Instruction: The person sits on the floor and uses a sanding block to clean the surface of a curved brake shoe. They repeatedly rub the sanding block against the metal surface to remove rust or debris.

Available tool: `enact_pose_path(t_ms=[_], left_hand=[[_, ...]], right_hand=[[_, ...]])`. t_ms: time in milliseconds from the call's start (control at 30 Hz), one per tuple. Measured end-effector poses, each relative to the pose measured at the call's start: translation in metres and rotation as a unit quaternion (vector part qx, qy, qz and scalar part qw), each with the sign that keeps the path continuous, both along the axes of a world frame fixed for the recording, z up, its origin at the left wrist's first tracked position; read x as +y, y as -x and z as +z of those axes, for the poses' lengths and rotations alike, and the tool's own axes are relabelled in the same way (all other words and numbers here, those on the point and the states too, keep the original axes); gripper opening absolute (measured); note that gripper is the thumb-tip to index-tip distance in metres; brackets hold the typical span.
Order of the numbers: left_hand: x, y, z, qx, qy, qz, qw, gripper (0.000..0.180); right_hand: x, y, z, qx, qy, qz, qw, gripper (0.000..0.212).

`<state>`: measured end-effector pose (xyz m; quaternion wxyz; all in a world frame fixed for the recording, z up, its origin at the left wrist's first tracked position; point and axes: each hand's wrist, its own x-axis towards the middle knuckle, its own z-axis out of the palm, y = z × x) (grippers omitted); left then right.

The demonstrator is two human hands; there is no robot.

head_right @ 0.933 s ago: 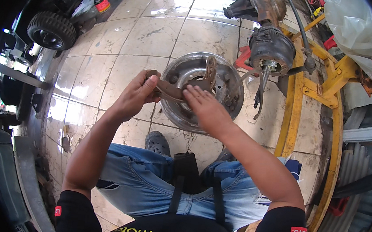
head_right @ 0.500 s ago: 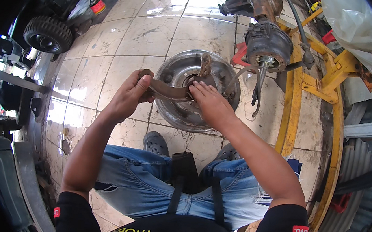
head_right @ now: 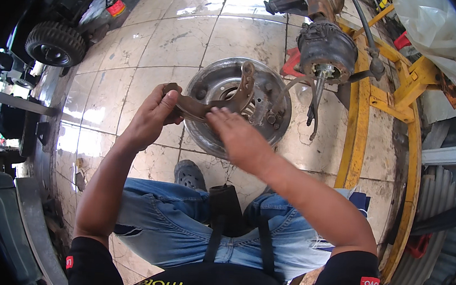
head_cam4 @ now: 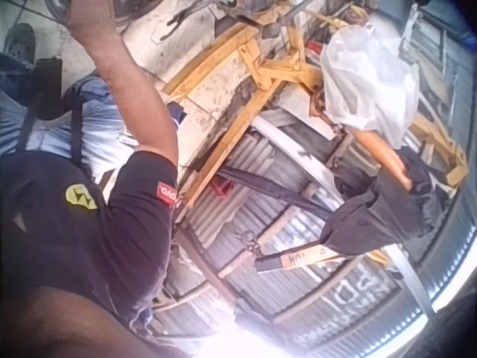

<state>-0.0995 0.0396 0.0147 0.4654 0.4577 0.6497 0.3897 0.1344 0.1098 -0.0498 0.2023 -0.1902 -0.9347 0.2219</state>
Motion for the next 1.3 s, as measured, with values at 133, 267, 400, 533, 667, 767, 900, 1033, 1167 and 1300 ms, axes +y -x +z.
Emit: enact_pose_path(t_ms=[133, 267, 400, 533, 667, 767, 900, 1033, 1167, 1300], left_hand=[[0.002, 0.001, -0.004, -0.012, 0.000, 0.004, 1.000, 0.047], [0.004, -0.005, 0.002, -0.005, -0.006, 0.003, 1.000, 0.048], [0.001, 0.002, -0.001, -0.007, 0.002, 0.004, 1.000, 0.049], [0.004, -0.002, -0.001, -0.011, -0.001, 0.005, 1.000, 0.049], [0.002, -0.002, 0.000, -0.005, -0.006, 0.003, 1.000, 0.047], [0.001, -0.003, 0.001, -0.006, -0.001, 0.001, 1.000, 0.047], [0.006, -0.006, 0.001, -0.002, 0.003, 0.021, 1.000, 0.047], [0.002, -0.003, 0.000, -0.010, 0.002, 0.004, 1.000, 0.048], [0.004, -0.003, 0.001, -0.026, 0.008, 0.011, 1.000, 0.049], [0.003, -0.002, 0.007, -0.036, 0.023, 0.008, 0.999, 0.049]], right_hand=[[0.014, -0.008, -0.008, -0.033, -0.056, 0.006, 0.998, 0.051], [0.026, -0.013, -0.017, -0.073, -0.028, -0.063, 0.995, 0.050], [-0.005, 0.004, 0.006, 0.015, 0.065, 0.020, 0.998, 0.054], [0.030, -0.012, -0.014, -0.064, -0.103, -0.013, 0.993, 0.058], [0.005, -0.002, 0.006, -0.028, 0.028, 0.002, 0.999, 0.056], [0.001, 0.001, 0.006, 0.025, 0.019, 0.023, 0.999, 0.056], [0.023, -0.011, -0.008, -0.067, -0.051, -0.060, 0.995, 0.053], [-0.010, 0.006, 0.009, 0.023, 0.062, 0.002, 0.998, 0.061], [0.024, -0.012, -0.015, -0.061, -0.086, 0.012, 0.994, 0.064], [0.008, -0.007, -0.006, -0.055, 0.002, -0.013, 0.998, 0.065]])
